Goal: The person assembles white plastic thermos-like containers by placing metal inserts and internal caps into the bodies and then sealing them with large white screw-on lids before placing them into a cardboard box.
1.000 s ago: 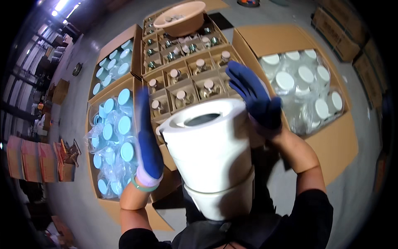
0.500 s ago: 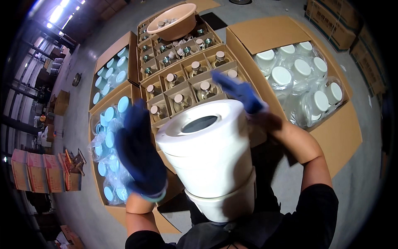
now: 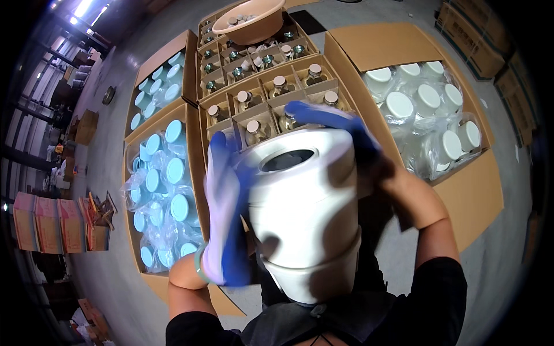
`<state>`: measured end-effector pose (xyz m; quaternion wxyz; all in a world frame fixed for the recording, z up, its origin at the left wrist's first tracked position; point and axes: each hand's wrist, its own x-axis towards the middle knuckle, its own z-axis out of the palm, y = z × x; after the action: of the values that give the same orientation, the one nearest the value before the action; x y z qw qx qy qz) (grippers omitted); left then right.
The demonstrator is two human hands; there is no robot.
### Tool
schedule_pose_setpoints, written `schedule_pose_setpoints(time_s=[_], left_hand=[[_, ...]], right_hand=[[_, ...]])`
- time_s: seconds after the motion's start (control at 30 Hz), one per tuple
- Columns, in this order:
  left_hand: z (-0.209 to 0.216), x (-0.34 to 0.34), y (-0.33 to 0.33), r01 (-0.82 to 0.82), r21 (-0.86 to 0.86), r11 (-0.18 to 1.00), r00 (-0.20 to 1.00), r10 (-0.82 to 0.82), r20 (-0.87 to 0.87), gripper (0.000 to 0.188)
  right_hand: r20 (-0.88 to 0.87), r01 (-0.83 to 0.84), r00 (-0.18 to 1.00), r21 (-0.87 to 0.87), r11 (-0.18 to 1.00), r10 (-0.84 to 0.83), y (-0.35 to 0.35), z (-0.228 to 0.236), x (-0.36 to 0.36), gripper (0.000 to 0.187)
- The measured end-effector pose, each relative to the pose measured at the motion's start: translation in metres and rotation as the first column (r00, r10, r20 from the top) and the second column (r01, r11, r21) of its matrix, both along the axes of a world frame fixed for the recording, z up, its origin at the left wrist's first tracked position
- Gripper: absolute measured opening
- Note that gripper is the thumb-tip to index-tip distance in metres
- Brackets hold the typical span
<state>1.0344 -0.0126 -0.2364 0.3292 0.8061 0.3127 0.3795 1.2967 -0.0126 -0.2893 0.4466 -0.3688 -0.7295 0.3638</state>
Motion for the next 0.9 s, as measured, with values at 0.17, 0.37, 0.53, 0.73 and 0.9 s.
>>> schedule_pose_setpoints(time_s=[0.17, 0.37, 0.53, 0.73, 0.9], left_hand=[[0.024, 0.0, 0.006, 0.046, 0.234, 0.971, 0.993, -0.018, -0.12, 0.097], [0.034, -0.012, 0.016, 0.267, 0.236, 0.934, 0.958, -0.231, -0.169, 0.085], [0.025, -0.001, 0.022, 0.163, 0.196, 0.967, 0.985, -0.15, -0.082, 0.083], [0.026, 0.001, 0.016, 0.043, -0.116, 0.992, 0.997, -0.035, 0.063, 0.067], [0.029, 0.035, 0.083, -0.01, 0.161, 0.987, 0.997, -0.003, 0.08, 0.051]], right_hand=[[-0.25, 0.046, 0.968, 0.168, 0.985, -0.002, 0.009, -0.031, -0.006, 0.059], [-0.473, -0.189, 0.863, 0.022, 0.982, 0.177, 0.05, -0.091, -0.012, 0.087], [-0.528, -0.222, 0.822, 0.05, 0.974, 0.214, 0.039, -0.08, -0.013, 0.092], [-0.689, -0.341, 0.701, -0.099, 0.935, 0.182, 0.015, -0.035, -0.033, 0.084], [-0.632, 0.06, 0.754, -0.208, 0.976, -0.181, 0.06, -0.046, -0.016, 0.059]])
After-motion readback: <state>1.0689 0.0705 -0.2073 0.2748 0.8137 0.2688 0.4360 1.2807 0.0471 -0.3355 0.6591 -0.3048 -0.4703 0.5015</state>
